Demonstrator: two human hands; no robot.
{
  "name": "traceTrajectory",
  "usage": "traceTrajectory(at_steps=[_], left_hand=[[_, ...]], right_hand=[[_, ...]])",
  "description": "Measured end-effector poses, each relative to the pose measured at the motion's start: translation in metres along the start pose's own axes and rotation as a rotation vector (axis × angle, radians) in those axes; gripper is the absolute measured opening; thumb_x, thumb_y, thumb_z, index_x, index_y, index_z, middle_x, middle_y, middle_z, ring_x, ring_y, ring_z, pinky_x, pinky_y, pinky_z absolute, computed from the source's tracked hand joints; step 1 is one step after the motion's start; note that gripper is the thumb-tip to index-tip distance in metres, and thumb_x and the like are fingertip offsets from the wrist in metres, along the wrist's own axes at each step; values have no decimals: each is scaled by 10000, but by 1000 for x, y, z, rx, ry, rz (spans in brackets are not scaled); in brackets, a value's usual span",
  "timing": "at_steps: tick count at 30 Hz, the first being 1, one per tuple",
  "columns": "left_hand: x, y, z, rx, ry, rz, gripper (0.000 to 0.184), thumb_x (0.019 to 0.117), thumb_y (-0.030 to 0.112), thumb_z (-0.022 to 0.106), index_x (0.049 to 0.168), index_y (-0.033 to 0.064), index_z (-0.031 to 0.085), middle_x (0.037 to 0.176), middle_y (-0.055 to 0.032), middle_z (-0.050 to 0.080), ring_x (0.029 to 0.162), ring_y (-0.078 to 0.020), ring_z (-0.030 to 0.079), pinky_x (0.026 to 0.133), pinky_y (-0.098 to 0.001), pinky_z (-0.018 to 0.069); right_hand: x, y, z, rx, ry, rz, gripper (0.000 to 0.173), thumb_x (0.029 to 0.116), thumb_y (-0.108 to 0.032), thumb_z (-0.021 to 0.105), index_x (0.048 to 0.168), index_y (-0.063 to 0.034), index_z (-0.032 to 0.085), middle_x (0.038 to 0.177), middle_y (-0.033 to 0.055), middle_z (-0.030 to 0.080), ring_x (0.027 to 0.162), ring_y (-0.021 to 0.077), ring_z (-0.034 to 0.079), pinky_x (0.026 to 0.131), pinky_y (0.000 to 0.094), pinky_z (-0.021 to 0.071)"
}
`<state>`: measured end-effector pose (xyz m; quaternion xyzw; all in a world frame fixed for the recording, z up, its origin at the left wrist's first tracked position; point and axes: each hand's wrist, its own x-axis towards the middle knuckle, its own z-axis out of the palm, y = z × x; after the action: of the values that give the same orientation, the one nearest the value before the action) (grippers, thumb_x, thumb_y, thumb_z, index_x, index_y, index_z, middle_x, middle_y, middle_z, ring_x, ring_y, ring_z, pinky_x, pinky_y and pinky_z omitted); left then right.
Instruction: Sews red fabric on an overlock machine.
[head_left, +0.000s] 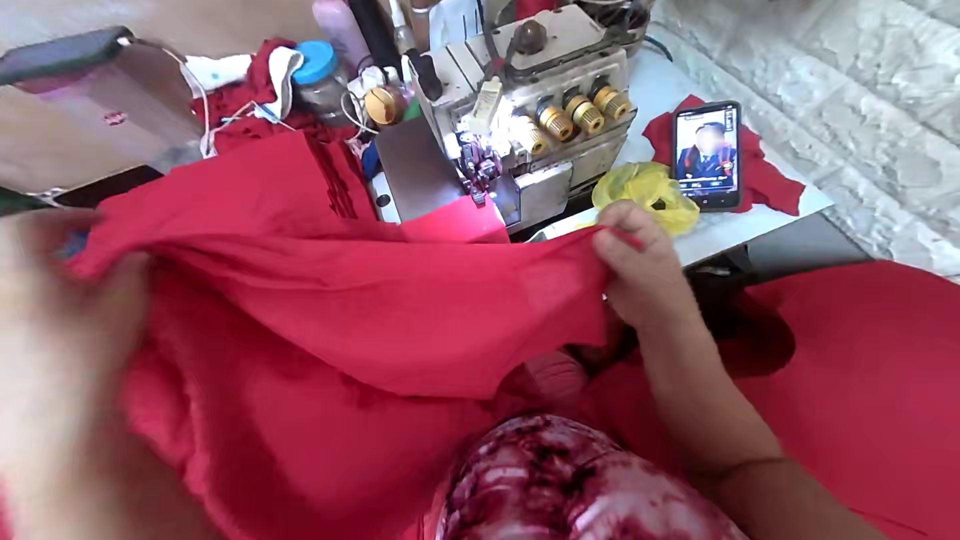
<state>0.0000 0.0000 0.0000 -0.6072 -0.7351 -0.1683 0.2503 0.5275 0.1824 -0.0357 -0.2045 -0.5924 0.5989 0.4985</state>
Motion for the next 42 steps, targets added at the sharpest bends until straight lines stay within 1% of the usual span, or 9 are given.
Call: traceTrajectory(at_steps=[4, 9, 14, 17, 22, 28, 32, 37, 42], left_hand=[[56, 231, -19, -617, -262, 70, 491, 1025, 310, 549, 1371, -38, 564, 1389, -254, 574, 1311, -394, 536, 1084, -581, 421], [67, 312, 14, -807, -499, 370, 670, 818, 691, 649, 1151, 116, 729, 1085, -42, 721, 1100, -239, 645, 972, -561, 469], [87, 329, -3, -1262, -696, 374, 198, 907, 292, 756, 839, 134, 658, 708, 96, 592, 630, 30, 546, 549, -125, 446], [94, 330, -17, -1301, -597, 388, 84, 920, 189, 712, 933, 123, 661, 781, 96, 635, 694, 17, 596, 617, -132, 503], [93, 324, -15, -1337, -497, 393, 62, 937, 159, 697, 949, 124, 647, 801, 102, 639, 711, 18, 608, 647, -133, 529], [53, 274, 9, -696, -410, 302, 196, 990, 204, 622, 1047, 32, 696, 1001, -90, 705, 942, -200, 675, 856, -407, 551], [3, 243, 3, -628, -433, 161, 235, 988, 232, 596, 1055, 42, 718, 1014, -86, 718, 958, -185, 683, 868, -405, 552], [-40, 250, 2, -602, -453, 193, 257, 1005, 242, 563, 979, 81, 762, 1014, -56, 753, 1014, -204, 706, 922, -413, 557], [-40, 266, 8, -691, -447, 281, 243, 1015, 219, 548, 1003, 92, 754, 1033, -45, 751, 1026, -176, 700, 908, -379, 547]], right_hand=[[2, 15, 17, -97, -58, -42, 92, 970, -101, 626, 1002, -187, 618, 960, -92, 696, 854, -9, 661, 746, 197, 575], [4, 2, 16, -148, -169, -171, 66, 954, -114, 670, 982, -151, 624, 1168, -30, 682, 1030, 42, 667, 836, 208, 585], [3, 1, 12, -79, -175, -202, 154, 944, -209, 722, 1059, -139, 648, 1191, -49, 640, 1003, 9, 644, 814, 189, 581], [1, 7, 14, 16, -256, 2, 377, 940, -376, 703, 1177, -98, 612, 1008, -101, 684, 846, -31, 644, 754, 190, 563], [0, 8, 21, 115, -362, 9, 94, 994, -99, 639, 1005, -13, 675, 904, 8, 755, 797, 55, 725, 753, 240, 618], [-8, 30, -7, -257, -270, 95, 118, 988, -151, 611, 1031, -50, 652, 973, 10, 711, 769, 55, 682, 654, 227, 595], [-44, 50, -18, -336, -581, 432, 234, 1024, -178, 577, 1119, 2, 694, 829, 23, 698, 615, 13, 612, 549, 187, 527], [-74, 88, 8, -824, -813, 823, 585, 1022, -420, 599, 1440, -14, 546, 1149, 236, 697, 1054, 405, 671, 960, 611, 486], [-101, 147, 21, -462, -458, 740, 573, 911, -326, 750, 1324, 44, 604, 1257, 227, 643, 1124, 261, 629, 1002, 417, 500]])
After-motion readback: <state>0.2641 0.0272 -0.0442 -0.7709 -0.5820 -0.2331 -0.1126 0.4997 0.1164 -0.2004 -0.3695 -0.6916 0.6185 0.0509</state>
